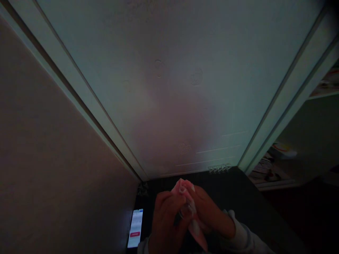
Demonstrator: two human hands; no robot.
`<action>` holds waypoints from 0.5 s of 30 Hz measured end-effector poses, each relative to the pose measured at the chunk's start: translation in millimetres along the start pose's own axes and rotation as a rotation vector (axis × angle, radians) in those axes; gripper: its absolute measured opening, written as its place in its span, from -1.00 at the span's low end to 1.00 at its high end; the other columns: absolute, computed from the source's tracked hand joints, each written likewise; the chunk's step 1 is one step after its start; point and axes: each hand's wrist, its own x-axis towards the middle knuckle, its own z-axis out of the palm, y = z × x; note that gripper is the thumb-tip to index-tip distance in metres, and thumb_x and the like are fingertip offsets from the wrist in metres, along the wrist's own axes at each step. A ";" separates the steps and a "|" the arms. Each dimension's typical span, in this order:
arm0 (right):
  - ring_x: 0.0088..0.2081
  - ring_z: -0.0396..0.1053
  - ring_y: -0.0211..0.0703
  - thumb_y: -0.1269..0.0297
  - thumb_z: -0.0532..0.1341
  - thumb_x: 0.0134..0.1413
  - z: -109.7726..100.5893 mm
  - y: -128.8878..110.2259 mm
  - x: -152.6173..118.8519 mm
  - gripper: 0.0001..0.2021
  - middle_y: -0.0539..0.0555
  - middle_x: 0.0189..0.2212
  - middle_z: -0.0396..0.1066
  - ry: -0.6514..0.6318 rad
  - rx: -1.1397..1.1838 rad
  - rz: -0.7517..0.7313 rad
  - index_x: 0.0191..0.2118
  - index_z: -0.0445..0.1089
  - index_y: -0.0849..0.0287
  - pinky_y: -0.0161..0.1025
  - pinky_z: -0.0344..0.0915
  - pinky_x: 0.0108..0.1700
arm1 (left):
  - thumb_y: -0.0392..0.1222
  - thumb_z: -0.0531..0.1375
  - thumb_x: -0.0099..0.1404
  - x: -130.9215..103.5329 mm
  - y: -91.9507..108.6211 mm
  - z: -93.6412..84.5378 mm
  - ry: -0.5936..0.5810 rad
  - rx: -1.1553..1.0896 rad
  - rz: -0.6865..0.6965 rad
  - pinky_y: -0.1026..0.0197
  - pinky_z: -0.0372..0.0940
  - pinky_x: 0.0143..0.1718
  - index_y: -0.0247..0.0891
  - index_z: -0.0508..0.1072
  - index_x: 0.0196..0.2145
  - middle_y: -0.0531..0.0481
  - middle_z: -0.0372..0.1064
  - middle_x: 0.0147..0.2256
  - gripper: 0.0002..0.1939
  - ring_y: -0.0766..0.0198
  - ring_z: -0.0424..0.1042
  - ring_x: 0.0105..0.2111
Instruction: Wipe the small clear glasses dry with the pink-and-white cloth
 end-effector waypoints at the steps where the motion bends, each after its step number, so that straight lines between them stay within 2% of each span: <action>1: -0.36 0.30 -0.16 -0.03 0.04 0.14 -0.5 1.6 -0.4 -0.62 0.03 -0.43 0.37 -0.004 -0.007 -0.002 -0.38 0.37 0.20 -0.26 0.23 -0.29 | -0.22 0.20 0.23 -0.5 0.9 0.4 0.005 0.004 0.018 0.23 0.35 -0.30 -0.21 0.37 -0.18 -0.04 0.50 -0.35 -0.82 0.19 0.37 -0.28; 4: -0.46 0.20 -0.25 -0.01 0.01 0.18 -2.3 7.3 -2.1 -0.62 -0.05 -0.53 0.26 0.002 -0.060 0.010 -0.46 0.30 0.19 -0.31 0.17 -0.39 | -0.25 0.19 0.24 -2.0 2.3 1.6 0.016 -0.010 0.067 0.22 0.36 -0.27 -0.23 0.38 -0.17 -0.05 0.51 -0.35 -0.83 0.19 0.38 -0.27; 7: -0.53 0.11 -0.29 0.01 0.00 0.19 -4.9 12.3 -5.5 -0.62 -0.10 -0.60 0.16 0.066 -0.144 -0.014 -0.52 0.22 0.17 -0.33 0.08 -0.46 | -0.28 0.19 0.23 -3.6 3.7 2.5 -0.005 -0.049 0.100 0.23 0.36 -0.25 -0.23 0.39 -0.18 -0.04 0.52 -0.36 -0.83 0.20 0.39 -0.28; 10: -0.54 0.09 -0.29 0.03 0.02 0.17 -6.7 13.6 -9.7 -0.64 -0.10 -0.61 0.15 0.124 -0.197 -0.085 -0.54 0.20 0.16 -0.33 0.07 -0.48 | -0.30 0.22 0.20 -6.3 6.6 3.1 -0.009 -0.140 0.061 0.26 0.37 -0.27 -0.20 0.41 -0.16 -0.03 0.51 -0.34 -0.78 0.23 0.41 -0.29; 12: -0.55 0.10 -0.28 0.01 0.02 0.15 -6.3 11.3 -12.6 -0.63 -0.09 -0.62 0.16 0.149 -0.162 -0.102 -0.55 0.20 0.14 -0.33 0.08 -0.48 | -0.29 0.26 0.17 -9.4 8.9 3.7 0.002 -0.261 -0.043 0.27 0.38 -0.29 -0.16 0.43 -0.18 -0.01 0.50 -0.33 -0.76 0.24 0.44 -0.31; 15: -0.53 0.15 -0.23 -0.09 0.00 0.12 -4.2 5.0 -15.8 -0.59 -0.06 -0.61 0.20 0.222 -0.025 -0.056 -0.55 0.22 0.12 -0.32 0.16 -0.48 | -0.25 0.29 0.12 -14.6 10.7 4.4 0.090 -0.517 -0.393 0.29 0.38 -0.31 -0.12 0.45 -0.22 0.02 0.49 -0.30 -0.76 0.26 0.47 -0.32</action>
